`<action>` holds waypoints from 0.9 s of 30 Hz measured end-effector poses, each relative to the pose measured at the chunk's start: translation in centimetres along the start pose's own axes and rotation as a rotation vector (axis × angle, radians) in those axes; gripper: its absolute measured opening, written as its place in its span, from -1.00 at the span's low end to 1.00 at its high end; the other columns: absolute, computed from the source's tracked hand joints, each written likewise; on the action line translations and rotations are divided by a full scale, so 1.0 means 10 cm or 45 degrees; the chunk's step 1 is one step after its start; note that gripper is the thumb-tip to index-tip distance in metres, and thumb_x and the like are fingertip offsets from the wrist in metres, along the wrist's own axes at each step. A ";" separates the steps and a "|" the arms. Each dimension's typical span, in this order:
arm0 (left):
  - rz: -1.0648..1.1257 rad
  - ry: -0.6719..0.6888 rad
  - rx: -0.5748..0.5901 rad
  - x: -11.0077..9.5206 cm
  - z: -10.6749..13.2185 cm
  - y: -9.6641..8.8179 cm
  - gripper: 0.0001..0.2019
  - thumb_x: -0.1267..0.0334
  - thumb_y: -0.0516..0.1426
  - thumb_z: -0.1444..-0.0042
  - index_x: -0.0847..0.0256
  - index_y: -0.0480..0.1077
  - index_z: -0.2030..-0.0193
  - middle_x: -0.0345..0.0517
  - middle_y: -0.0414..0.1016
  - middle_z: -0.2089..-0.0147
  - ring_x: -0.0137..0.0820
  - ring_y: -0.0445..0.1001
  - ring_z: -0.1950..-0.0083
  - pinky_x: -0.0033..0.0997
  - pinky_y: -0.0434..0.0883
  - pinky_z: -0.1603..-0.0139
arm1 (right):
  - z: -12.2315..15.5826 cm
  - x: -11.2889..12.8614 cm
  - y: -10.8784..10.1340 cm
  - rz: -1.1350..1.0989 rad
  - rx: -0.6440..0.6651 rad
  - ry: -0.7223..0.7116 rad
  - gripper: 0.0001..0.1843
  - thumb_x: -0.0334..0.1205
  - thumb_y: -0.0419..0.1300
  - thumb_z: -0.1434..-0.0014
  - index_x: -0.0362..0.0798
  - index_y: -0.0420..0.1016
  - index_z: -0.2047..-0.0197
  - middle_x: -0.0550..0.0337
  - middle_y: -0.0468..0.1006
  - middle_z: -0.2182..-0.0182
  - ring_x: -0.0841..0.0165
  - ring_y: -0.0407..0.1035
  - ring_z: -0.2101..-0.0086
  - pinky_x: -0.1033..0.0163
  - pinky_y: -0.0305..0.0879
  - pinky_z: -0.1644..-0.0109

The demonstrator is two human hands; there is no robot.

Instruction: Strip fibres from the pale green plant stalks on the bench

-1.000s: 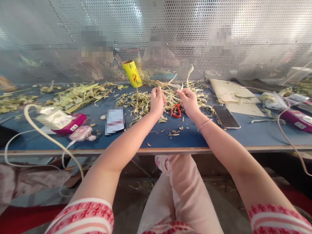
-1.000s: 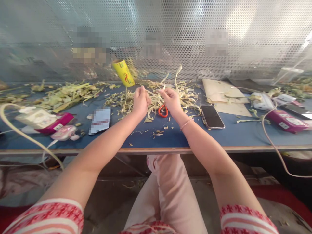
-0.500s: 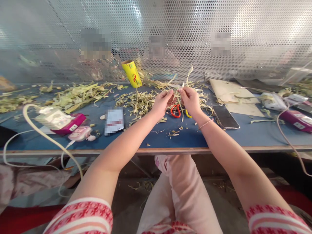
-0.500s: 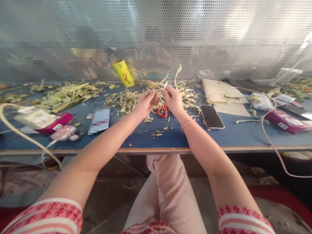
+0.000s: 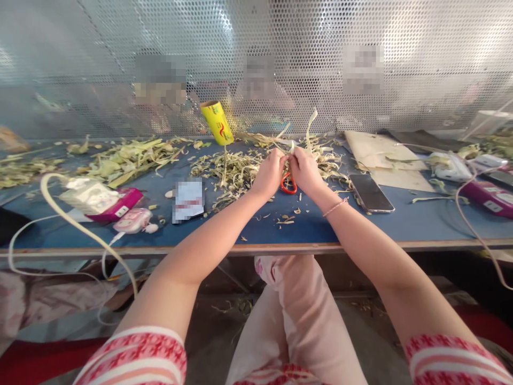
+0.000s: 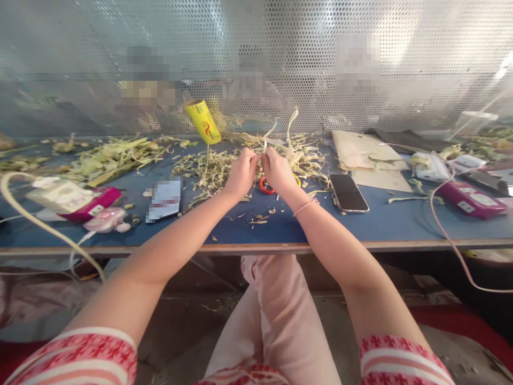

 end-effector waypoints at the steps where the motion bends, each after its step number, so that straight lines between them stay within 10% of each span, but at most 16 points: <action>1: 0.005 -0.013 0.002 0.01 0.00 0.01 -0.80 0.22 0.10 -0.19 0.12 0.18 0.43 -0.18 0.28 0.48 -0.40 0.30 0.40 -0.36 0.21 0.30 | 0.00 -0.01 0.01 -0.016 -0.001 0.008 -0.76 -0.23 0.00 -0.25 0.04 0.04 0.44 0.25 0.22 0.54 0.37 0.14 0.46 0.24 0.07 0.29; 10: 0.031 0.025 0.037 0.04 0.00 0.06 -0.80 0.14 0.06 -0.21 0.13 0.20 0.40 -0.15 0.32 0.41 -0.40 0.30 0.35 -0.37 0.24 0.26 | 0.01 -0.14 0.08 -0.192 -0.049 0.123 -0.65 0.09 -0.03 -0.27 0.06 0.03 0.41 0.28 0.14 0.57 0.37 0.09 0.49 0.22 0.08 0.33; 27: 0.389 -0.354 -0.198 0.27 0.01 0.10 -0.65 -0.09 0.05 -0.18 0.17 0.17 0.36 -0.28 0.19 0.49 -0.57 0.24 0.52 -0.50 0.25 0.48 | 0.03 0.07 0.05 -0.258 -0.028 0.093 -0.75 -0.15 0.07 -0.23 0.03 0.11 0.44 0.29 0.22 0.54 0.41 0.14 0.46 0.26 0.12 0.32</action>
Point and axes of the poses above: each hand's wrist, its own z-axis away from the middle knuckle, its own y-axis out of the palm, x = y × z, the point moved 5 cm from there along -z, towards the middle knuckle
